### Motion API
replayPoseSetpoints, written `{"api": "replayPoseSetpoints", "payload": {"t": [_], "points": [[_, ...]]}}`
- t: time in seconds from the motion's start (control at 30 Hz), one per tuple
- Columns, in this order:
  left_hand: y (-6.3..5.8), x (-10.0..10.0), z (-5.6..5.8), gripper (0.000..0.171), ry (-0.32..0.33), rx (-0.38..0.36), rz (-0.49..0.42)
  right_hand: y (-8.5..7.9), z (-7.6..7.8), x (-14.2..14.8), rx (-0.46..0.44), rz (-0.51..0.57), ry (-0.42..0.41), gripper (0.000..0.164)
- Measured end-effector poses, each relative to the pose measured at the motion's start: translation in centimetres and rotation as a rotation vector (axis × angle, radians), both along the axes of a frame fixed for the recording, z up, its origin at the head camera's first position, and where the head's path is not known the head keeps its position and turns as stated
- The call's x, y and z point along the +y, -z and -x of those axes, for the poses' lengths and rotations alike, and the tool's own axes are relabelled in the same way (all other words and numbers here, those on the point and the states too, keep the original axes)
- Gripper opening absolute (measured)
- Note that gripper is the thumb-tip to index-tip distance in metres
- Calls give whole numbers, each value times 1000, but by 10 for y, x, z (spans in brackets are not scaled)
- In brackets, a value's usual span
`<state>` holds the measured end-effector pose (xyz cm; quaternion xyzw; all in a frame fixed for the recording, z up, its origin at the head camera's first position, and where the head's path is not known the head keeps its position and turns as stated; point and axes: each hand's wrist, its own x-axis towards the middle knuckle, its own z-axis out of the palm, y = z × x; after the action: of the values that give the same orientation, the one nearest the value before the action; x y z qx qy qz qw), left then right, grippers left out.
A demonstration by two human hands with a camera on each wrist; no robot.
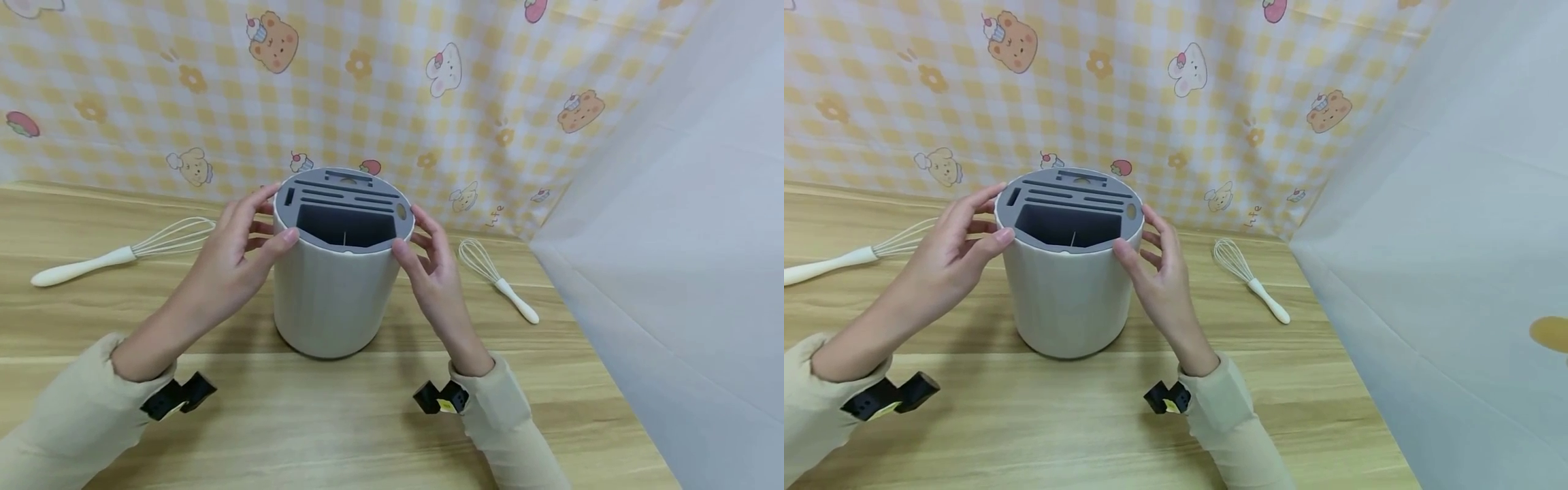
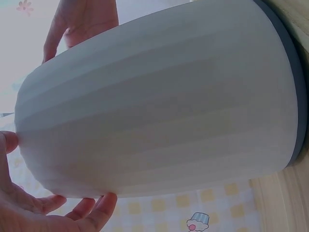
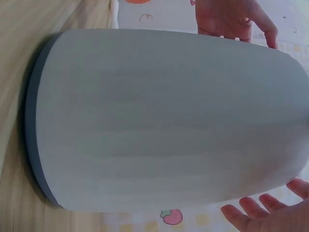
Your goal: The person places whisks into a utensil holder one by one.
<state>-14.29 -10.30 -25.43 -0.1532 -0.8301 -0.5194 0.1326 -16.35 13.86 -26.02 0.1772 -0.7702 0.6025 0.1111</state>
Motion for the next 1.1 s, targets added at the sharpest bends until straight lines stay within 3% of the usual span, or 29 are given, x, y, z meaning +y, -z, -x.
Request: {"api": "replayPoseSetpoints", "payload": {"t": [0.13,0.27,0.4,0.7,0.9,1.1], "points": [[-1,0,0,61,3,-2,-1,-4,2,6,34,20,-8,83],[-1,0,0,61,1,-5,-1,-11,5,17,103,54,24,69],[-1,0,0,61,1,-5,-1,-19,10,35,159,68,90,56],[-1,0,-1,61,0,-10,2,-25,28,85,272,-14,263,58],[-2,1,-1,61,0,-15,4,-18,41,120,221,-110,393,59],[-2,0,-1,61,-5,-14,8,5,59,153,78,-116,483,58]]}}
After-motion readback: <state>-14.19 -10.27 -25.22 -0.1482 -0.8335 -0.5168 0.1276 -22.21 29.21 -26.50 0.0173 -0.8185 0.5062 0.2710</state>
